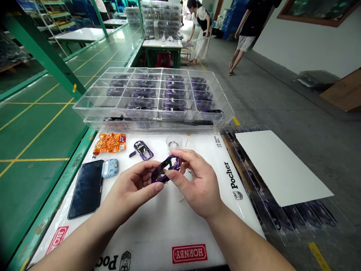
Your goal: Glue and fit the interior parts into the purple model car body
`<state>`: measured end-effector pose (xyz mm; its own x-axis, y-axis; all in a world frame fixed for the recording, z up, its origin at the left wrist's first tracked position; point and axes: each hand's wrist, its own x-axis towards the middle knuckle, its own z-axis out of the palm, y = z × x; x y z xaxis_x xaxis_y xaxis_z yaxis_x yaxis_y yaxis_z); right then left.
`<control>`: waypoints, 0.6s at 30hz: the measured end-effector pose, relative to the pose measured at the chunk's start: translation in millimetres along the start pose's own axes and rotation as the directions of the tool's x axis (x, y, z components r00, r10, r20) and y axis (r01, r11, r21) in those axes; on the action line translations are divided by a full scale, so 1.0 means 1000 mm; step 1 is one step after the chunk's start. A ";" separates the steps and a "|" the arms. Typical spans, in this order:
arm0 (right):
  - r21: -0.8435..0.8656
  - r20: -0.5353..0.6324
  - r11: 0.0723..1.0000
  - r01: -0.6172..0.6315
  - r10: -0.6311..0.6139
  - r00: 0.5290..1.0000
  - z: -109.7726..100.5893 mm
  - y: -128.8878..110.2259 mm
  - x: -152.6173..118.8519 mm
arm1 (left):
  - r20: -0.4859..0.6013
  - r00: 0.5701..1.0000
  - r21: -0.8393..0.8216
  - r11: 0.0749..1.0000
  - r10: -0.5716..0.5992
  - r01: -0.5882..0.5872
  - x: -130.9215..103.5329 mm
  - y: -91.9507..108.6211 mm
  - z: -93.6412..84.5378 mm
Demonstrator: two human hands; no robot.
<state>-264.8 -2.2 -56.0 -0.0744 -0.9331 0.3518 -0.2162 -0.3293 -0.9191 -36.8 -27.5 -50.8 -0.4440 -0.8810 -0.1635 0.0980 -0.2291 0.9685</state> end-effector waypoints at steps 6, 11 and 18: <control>-0.028 0.066 0.999 -0.033 0.034 0.997 -0.002 -0.005 0.005 | 0.115 0.981 -0.201 0.963 -0.156 0.177 0.001 0.002 0.002; 0.016 0.115 0.996 -0.083 0.080 0.990 -0.001 -0.007 0.005 | 0.201 0.966 -0.289 0.932 -0.164 0.219 0.003 0.002 -0.002; -0.259 0.205 0.958 -0.124 0.180 0.962 -0.040 -0.015 0.024 | 0.242 0.966 -0.530 0.821 -0.095 0.213 0.005 0.005 -0.008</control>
<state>-302.4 -13.5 -26.7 0.0891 -0.9866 0.1363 -0.4498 -0.1620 -0.8783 -31.2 -36.2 -48.4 -0.6537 -0.7287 -0.2040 0.4573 -0.5952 0.6607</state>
